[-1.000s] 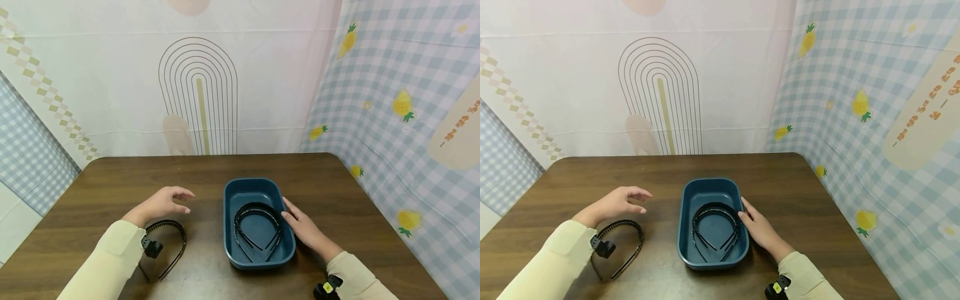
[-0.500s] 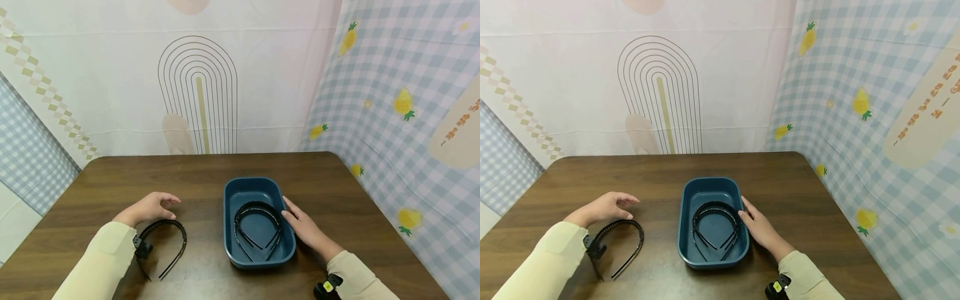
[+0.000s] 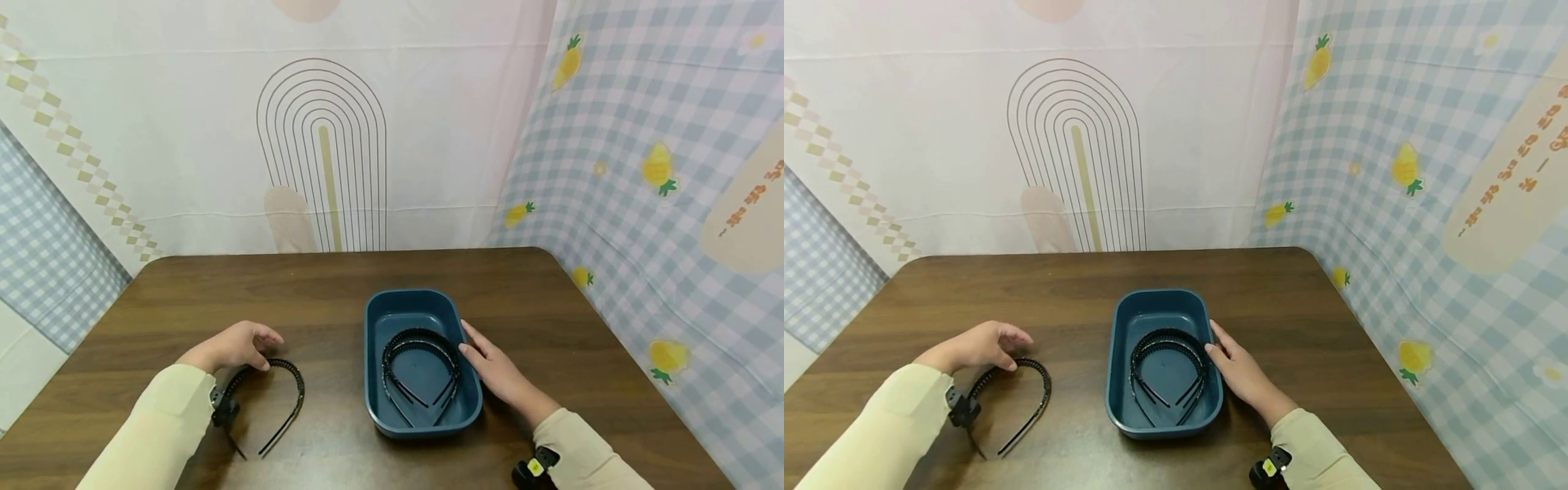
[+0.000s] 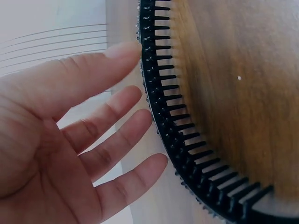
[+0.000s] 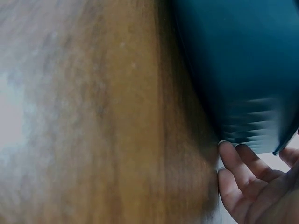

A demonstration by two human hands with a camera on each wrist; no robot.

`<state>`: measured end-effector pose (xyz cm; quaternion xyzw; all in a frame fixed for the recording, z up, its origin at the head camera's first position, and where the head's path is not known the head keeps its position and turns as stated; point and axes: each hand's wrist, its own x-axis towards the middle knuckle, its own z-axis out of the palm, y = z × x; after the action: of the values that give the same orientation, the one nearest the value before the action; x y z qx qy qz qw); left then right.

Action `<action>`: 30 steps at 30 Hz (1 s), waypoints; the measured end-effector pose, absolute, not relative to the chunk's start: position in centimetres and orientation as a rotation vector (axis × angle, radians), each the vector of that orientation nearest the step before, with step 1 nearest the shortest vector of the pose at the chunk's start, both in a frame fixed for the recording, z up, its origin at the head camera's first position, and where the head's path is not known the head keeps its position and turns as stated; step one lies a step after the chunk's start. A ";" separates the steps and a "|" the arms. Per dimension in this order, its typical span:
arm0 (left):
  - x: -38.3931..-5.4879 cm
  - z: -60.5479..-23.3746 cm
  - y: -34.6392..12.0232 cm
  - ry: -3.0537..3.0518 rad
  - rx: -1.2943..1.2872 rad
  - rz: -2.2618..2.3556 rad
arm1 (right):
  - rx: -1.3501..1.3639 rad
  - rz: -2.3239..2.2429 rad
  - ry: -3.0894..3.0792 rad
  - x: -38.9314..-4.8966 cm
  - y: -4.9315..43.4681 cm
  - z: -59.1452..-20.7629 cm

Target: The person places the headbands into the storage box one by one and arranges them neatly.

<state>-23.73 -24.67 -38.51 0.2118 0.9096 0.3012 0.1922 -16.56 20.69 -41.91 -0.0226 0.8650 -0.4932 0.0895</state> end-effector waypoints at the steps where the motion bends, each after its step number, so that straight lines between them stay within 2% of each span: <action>1: -23.7 -38.5 -24.7 2.552 0.584 0.845 | -0.072 -1.463 2.574 -16.6 20.7 -41.9; 30: -23.1 -39.4 -25.1 2.631 0.589 0.739 | -0.066 -1.484 2.559 -16.6 20.6 -42.1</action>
<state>-23.13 -25.14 -39.40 0.2075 0.9271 0.2603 0.1722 -16.64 20.64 -42.07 -0.0223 0.8612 -0.4995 0.0912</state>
